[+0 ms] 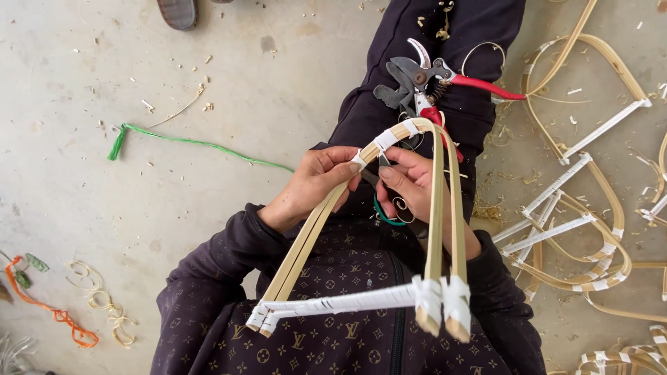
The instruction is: Assembling and taping wood or bamboo furniture frame components.
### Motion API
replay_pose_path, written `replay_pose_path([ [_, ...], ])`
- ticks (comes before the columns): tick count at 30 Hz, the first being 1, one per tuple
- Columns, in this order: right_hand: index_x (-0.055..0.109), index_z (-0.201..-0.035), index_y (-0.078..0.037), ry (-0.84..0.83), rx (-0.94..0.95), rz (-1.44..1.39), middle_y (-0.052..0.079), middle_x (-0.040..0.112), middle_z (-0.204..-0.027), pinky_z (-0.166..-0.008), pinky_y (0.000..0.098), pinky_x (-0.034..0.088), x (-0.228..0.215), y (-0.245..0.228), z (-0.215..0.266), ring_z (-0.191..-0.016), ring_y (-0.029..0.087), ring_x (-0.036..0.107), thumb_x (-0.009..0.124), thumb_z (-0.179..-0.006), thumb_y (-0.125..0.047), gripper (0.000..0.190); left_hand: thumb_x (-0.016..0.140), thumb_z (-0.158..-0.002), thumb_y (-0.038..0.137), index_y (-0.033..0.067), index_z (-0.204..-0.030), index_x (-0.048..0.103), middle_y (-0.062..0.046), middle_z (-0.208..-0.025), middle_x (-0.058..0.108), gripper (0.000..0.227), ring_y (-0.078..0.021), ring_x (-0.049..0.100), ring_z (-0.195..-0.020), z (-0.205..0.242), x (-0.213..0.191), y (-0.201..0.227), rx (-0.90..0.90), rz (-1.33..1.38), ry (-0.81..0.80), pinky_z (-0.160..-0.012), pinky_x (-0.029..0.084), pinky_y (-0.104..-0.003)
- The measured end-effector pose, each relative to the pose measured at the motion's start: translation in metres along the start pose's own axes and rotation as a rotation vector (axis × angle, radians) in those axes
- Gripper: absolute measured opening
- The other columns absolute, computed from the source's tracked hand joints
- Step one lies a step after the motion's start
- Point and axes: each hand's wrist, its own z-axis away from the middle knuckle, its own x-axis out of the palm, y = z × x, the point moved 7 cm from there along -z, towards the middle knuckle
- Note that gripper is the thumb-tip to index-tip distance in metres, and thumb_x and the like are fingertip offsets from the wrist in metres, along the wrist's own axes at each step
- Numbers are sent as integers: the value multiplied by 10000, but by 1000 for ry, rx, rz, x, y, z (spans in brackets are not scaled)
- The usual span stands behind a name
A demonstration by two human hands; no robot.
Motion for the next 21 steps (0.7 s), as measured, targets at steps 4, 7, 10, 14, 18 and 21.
replay_pose_path([
  [4, 491, -1432, -4, -43, -47, -93, 64, 600, -698, -469, 227, 444, 10, -2, 0, -490, 112, 543, 573, -1050, -136, 413, 569, -1026, 102, -72, -1314, 612, -37, -739, 621, 339, -79, 531, -458, -1, 3, -2, -10, 4, 3, -390, 397, -222],
  [7, 353, -1428, -115, -146, -37, -221, 66, 607, -659, -389, 235, 440, 16, 6, -2, -411, 125, 541, 573, -1003, -121, 478, 570, -1034, 112, -74, -1306, 627, -39, -735, 622, 335, -78, 532, -464, -3, 4, -2, -11, -3, 0, -396, 401, -222],
  [10, 384, -1407, -73, -128, -56, -272, 67, 595, -653, -390, 238, 429, 6, 11, 2, -410, 120, 522, 589, -1012, -98, 445, 568, -1023, 116, -63, -1305, 620, -41, -724, 623, 338, -81, 532, -447, -3, 4, -9, 5, 18, -32, -383, 397, -224],
  [14, 488, -1398, 23, -53, -60, -43, 106, 635, -718, -466, 257, 459, -3, 15, 4, -487, 144, 563, 551, -1079, -93, 346, 566, -1025, 114, -70, -1301, 625, -40, -725, 624, 337, -83, 533, -445, 2, 4, -4, 8, -12, -47, -384, 398, -228],
  [18, 479, -1443, 25, -82, -136, -120, 99, 624, -733, -487, 260, 463, 7, 11, 5, -515, 144, 569, 537, -1093, -100, 376, 562, -1033, 112, -85, -1284, 635, -37, -718, 614, 327, -81, 523, -444, 6, 5, 0, -11, -35, -42, -381, 391, -228],
  [21, 386, -1455, -94, -105, -48, -332, 62, 598, -659, -381, 226, 423, 19, 12, 3, -408, 102, 520, 588, -1012, -87, 487, 560, -1025, 113, -73, -1294, 629, -40, -709, 615, 334, -80, 526, -442, 3, 5, 2, -20, -28, -25, -380, 398, -228],
])
